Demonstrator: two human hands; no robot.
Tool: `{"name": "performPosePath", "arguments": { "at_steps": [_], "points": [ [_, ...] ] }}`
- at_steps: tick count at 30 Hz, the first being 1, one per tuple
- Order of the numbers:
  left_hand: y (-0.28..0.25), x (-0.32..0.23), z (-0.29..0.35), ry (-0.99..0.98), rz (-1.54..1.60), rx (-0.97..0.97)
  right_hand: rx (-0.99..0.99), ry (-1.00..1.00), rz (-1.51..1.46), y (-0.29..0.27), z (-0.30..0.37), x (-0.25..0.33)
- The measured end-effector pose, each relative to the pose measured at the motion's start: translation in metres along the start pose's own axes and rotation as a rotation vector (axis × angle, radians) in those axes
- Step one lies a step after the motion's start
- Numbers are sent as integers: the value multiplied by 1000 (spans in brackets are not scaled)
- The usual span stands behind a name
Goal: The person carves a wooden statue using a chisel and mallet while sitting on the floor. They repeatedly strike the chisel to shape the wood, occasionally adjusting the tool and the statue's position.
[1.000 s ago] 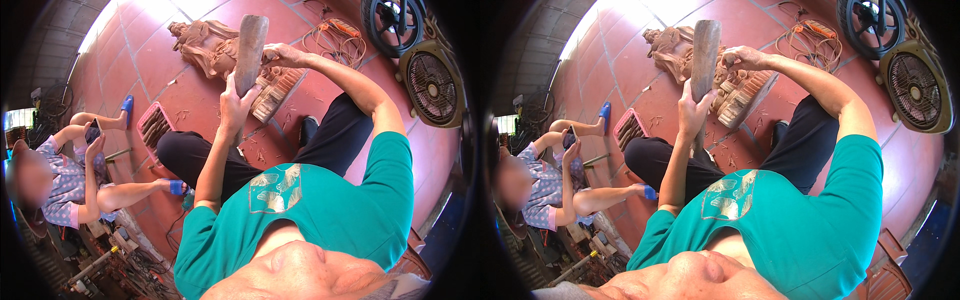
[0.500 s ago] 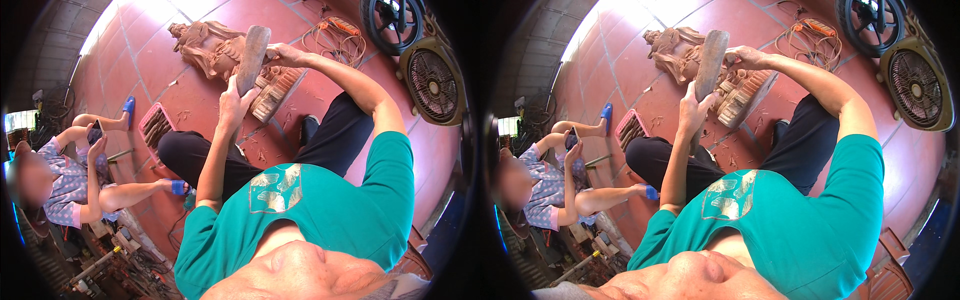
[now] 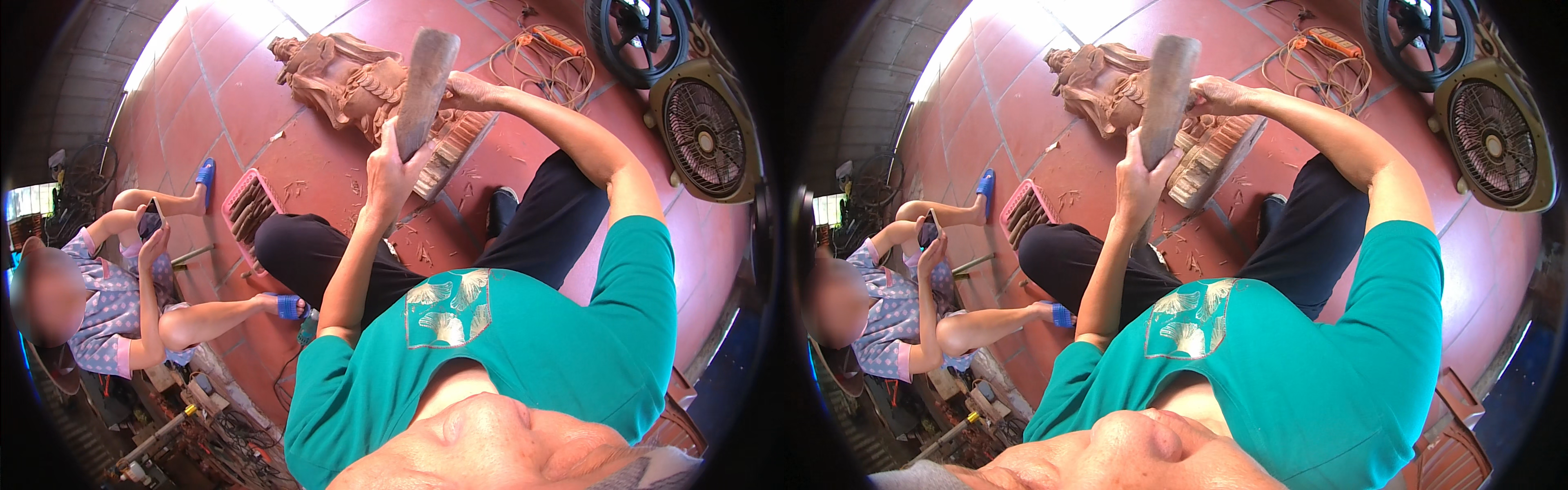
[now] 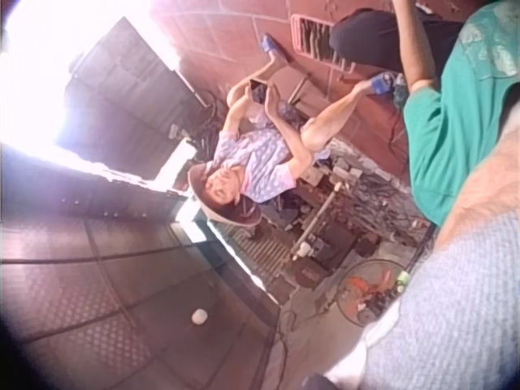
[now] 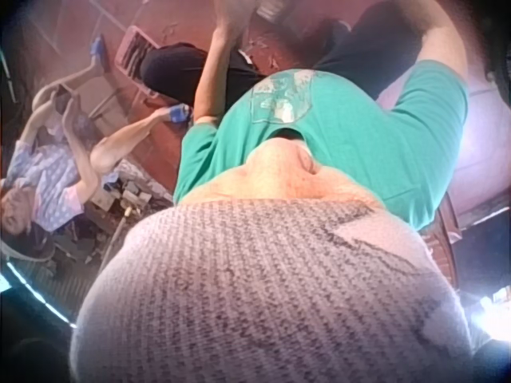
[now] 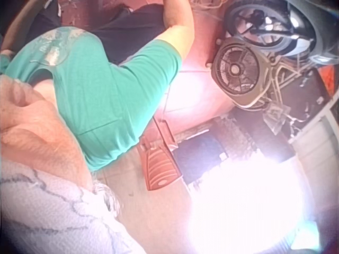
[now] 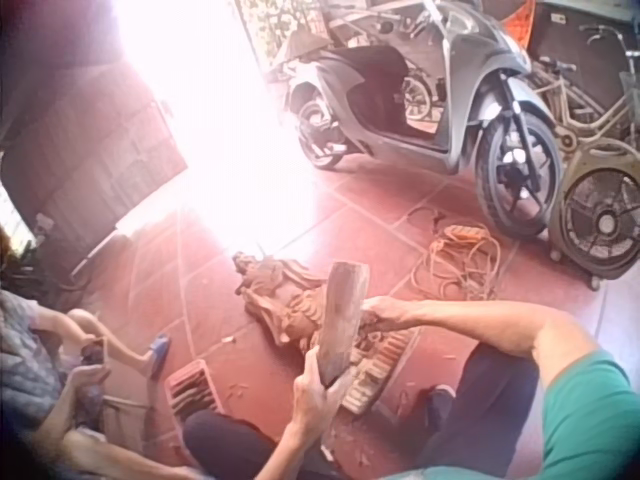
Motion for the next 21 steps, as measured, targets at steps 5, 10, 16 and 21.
{"name": "performPosePath", "arguments": {
  "at_steps": [5,10,16,21],
  "points": [
    [8,24,1,-110,-83,138,-31,45,40,4,-2,-11],
    [-10,31,3,-184,13,44,11,-53,-176,-10,9,10],
    [-19,15,0,-23,51,-53,10,-64,-339,-14,13,1],
    [-5,-13,0,28,126,-77,36,-4,-224,-8,12,-4]
  ]
}}
Point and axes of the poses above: each hand's wrist, its own z-axis away from the middle knuckle, its own y-axis out of the palm, x = y × z, the point moved 10 cm from there along -z, towards the middle knuckle, and after that the axes turned 10 degrees about y, right-handed, at the moved point
